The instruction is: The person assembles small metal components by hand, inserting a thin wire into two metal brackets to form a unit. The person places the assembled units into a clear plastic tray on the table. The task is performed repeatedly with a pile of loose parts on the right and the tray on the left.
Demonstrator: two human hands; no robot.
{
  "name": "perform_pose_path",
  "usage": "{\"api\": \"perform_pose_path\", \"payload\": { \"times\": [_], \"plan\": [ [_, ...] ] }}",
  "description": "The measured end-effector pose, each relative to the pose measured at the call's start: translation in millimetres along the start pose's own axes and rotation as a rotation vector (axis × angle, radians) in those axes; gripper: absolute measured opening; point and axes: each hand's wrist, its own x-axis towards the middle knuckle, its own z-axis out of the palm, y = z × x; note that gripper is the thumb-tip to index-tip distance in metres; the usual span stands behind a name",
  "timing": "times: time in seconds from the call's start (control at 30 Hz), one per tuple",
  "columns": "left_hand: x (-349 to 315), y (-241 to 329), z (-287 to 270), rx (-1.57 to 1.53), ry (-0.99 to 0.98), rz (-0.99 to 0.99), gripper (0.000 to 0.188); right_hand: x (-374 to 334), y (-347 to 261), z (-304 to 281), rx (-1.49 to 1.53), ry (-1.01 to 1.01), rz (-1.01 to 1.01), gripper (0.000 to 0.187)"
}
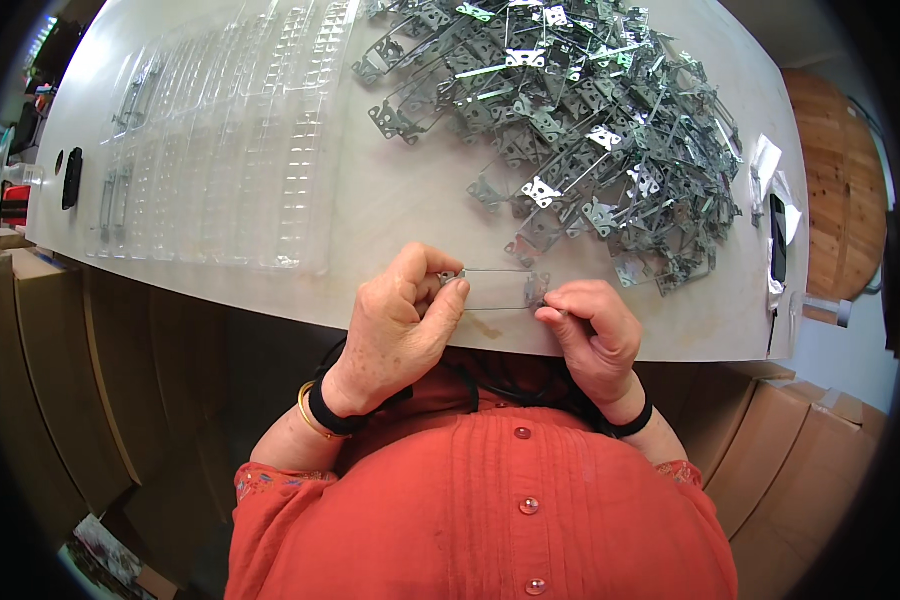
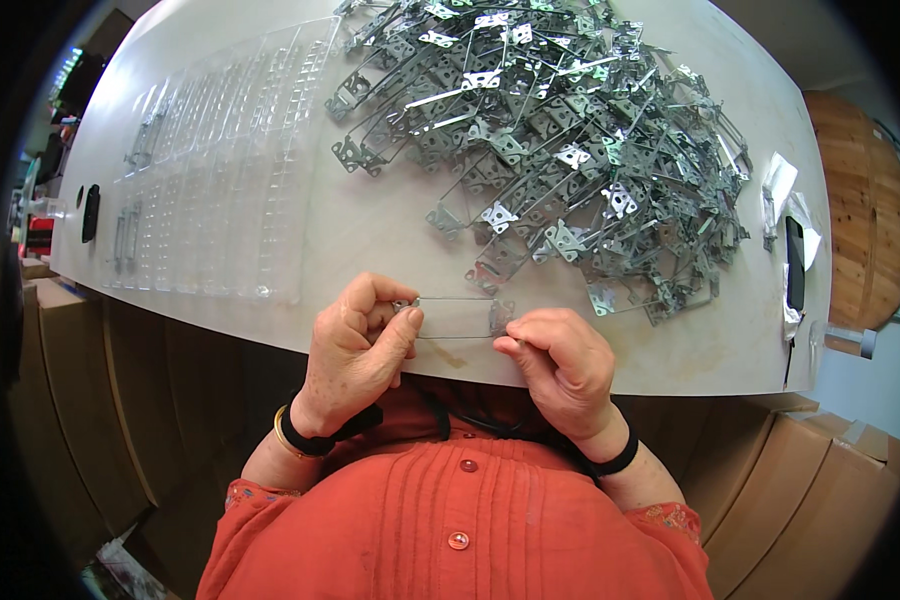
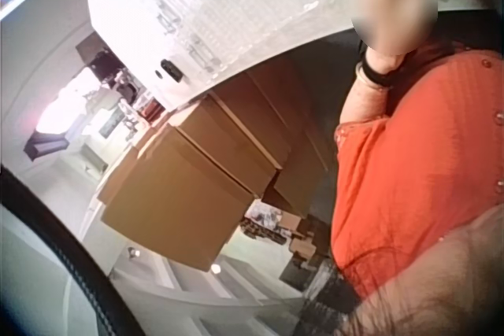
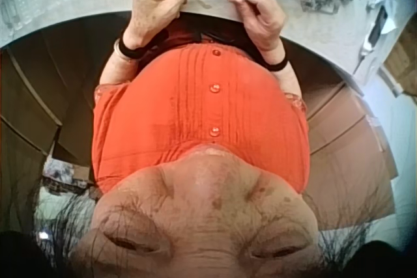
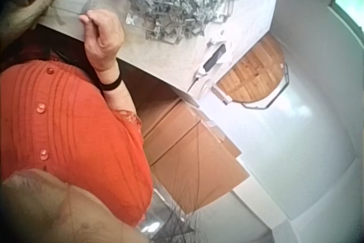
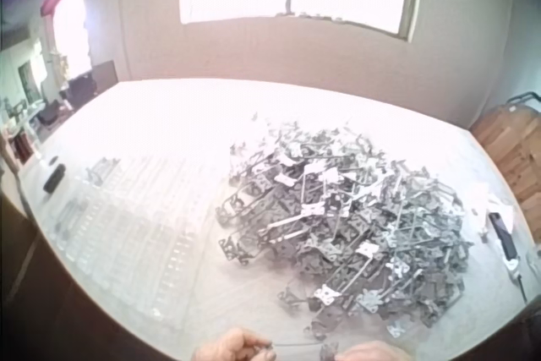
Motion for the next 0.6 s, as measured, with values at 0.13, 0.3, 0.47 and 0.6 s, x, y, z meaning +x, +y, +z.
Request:
{"api": "perform_pose_path", "payload": {
  "times": [0.13, 0.3, 0.47, 0.6],
  "plan": [
    [0, -2, 1, -0.017, -0.002, -0.007, 0.016, -5, 0, -1, 0.041, 0.049, 0.008, 0.020],
    [-2, 5, 0, -0.026, -0.011, -0.027, 0.019, -12, 7, -2, 0.155, 0.072, 0.072, 0.015],
    [-7, 8, -4, 0.073, -0.024, 0.057, 0.020, -15, 8, -3, 0.314, 0.099, 0.174, 0.010],
    [-9, 14, -13, 0.348, 0.026, 0.462, 0.024, -14, 6, -4, 0.408, 0.114, 0.231, 0.009]
  ]
}}
